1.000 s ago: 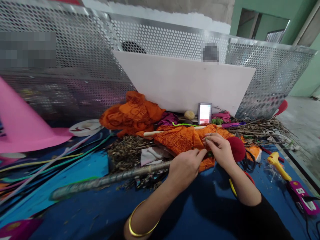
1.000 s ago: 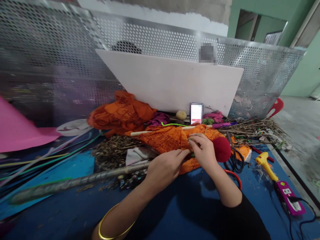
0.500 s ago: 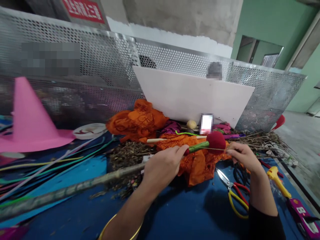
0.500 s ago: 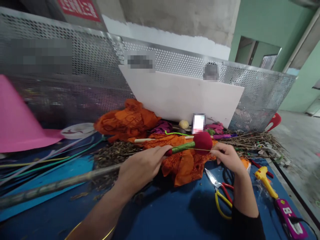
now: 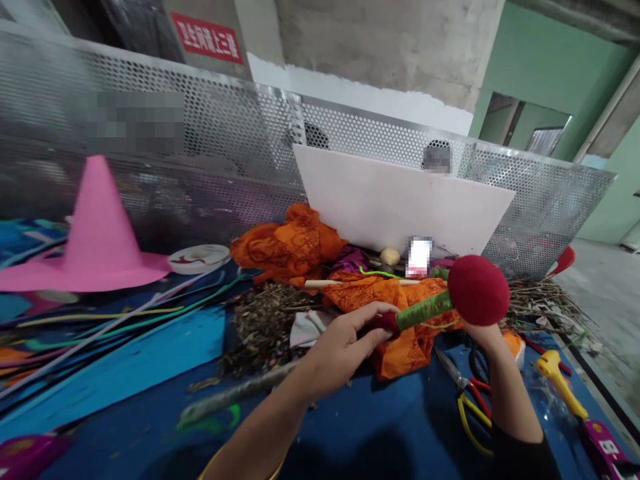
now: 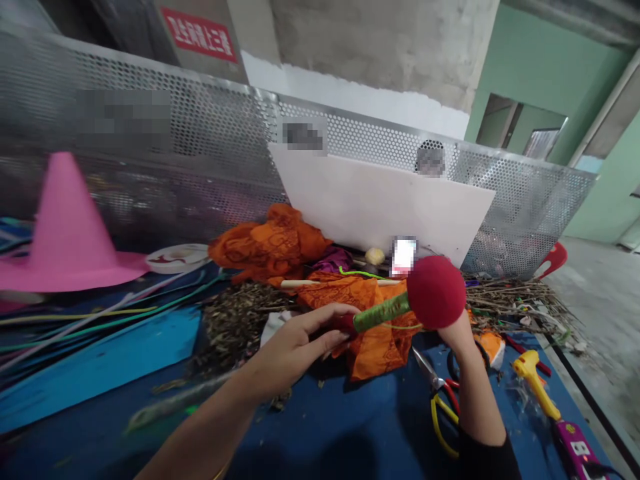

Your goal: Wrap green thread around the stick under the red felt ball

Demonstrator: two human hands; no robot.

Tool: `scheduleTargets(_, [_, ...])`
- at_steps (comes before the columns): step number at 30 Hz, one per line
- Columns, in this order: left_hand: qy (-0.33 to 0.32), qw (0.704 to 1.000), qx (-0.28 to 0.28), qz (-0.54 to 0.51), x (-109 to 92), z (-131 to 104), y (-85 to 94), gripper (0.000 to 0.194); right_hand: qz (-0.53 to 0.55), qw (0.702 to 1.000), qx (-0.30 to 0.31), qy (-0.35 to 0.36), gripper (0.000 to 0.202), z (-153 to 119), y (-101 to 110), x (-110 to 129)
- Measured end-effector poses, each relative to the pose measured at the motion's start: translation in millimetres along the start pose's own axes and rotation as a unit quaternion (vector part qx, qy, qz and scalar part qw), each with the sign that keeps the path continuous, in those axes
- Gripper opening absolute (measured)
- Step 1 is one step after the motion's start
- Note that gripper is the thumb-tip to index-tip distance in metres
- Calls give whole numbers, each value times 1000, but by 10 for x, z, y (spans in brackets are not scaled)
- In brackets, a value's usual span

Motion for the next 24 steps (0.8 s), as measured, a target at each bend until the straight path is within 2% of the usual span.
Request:
scheduleTargets(3, [20, 998, -22, -59, 17, 3, -24, 28, 4, 1000, 26, -14, 29, -48, -210, 139])
scheduleTargets(5, [26, 996, -22, -86, 28, 12, -46, 28, 75, 993, 86, -26, 31, -125, -464, 265])
scheduleTargets(8, [26, 991, -5, -134, 40, 32, -97, 28, 204, 964, 170, -21, 35, -287, -834, 440])
scheduleTargets(11, [30, 987, 4, -160, 70, 60, -134, 29, 194, 956, 218, -24, 26, -415, -1028, 516])
scheduleTargets(12, [32, 986, 0, -165, 83, 71, -134, 29, 159, 960, 228, -20, 21, -442, -1041, 539])
scheduleTargets(14, [38, 983, -8, -178, 108, 94, -124, 30, 84, 974, 211, 12, 26, -467, -981, 626])
scheduleTargets(17, [46, 977, -22, -208, 128, 130, -108, 32, 40, 986, 121, 105, 26, -495, -785, 833])
scheduleTargets(20, [47, 972, -24, -230, 128, 163, -144, 33, 112, 979, 90, 146, 25, -553, -722, 917])
scheduleTargets(22, [50, 970, -18, -239, 130, 180, -198, 32, 212, 963, 108, 127, 32, -581, -786, 868])
scheduleTargets(24, [59, 967, -3, -247, 143, 192, -256, 31, 315, 940, 106, 75, 38, -587, -869, 765])
Point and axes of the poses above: each hand's wrist, its own z-axis towards the middle knuckle, its own y-axis out of the back of the hand, x = y × z, the point moved 5 cm from there along z, towards the middle knuckle, and after that the axes turned 10 degrees about z, right-handed, at the moved point
